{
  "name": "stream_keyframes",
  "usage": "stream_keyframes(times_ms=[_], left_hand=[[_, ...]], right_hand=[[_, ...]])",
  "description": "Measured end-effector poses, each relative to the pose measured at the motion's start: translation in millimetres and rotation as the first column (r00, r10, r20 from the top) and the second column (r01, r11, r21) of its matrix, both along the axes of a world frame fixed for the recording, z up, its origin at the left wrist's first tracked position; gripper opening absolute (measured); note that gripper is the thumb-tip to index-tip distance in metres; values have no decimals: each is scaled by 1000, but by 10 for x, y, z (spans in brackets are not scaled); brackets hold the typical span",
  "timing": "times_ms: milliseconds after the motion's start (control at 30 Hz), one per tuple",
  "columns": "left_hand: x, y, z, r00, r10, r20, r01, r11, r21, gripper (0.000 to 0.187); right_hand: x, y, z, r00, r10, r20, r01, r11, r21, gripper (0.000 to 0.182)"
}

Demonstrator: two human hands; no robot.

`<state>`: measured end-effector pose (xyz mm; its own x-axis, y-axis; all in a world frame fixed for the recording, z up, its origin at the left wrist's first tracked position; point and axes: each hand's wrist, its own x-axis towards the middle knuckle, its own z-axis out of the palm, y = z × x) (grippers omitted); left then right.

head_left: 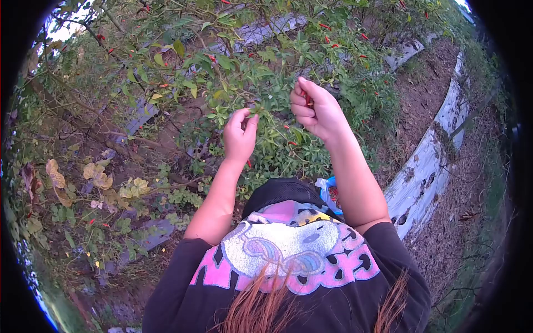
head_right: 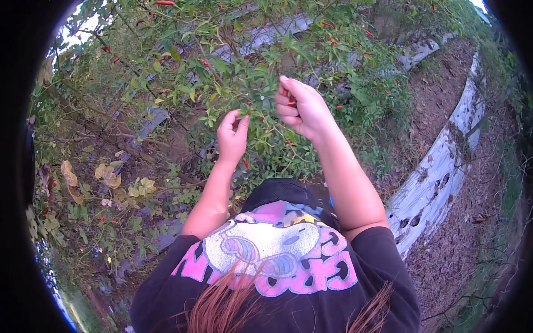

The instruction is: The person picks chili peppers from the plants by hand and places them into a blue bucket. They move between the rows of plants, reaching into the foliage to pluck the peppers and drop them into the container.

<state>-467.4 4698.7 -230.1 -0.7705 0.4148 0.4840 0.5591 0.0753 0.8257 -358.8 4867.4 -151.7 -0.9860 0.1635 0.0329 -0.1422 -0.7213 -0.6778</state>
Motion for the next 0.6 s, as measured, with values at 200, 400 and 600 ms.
stream_keyframes(times_ms=[200,400,600], left_hand=[[56,-131,-195,721,-227,655,-37,931,363,35],[210,-189,-470,449,-344,825,43,930,365,36],[-6,-12,-390,534,-190,824,290,956,32,31]], right_hand=[[313,223,-879,973,-15,231,52,987,-154,15],[301,171,-1234,932,-77,353,27,989,145,13],[-207,190,-1095,959,-278,-62,137,261,956,21]])
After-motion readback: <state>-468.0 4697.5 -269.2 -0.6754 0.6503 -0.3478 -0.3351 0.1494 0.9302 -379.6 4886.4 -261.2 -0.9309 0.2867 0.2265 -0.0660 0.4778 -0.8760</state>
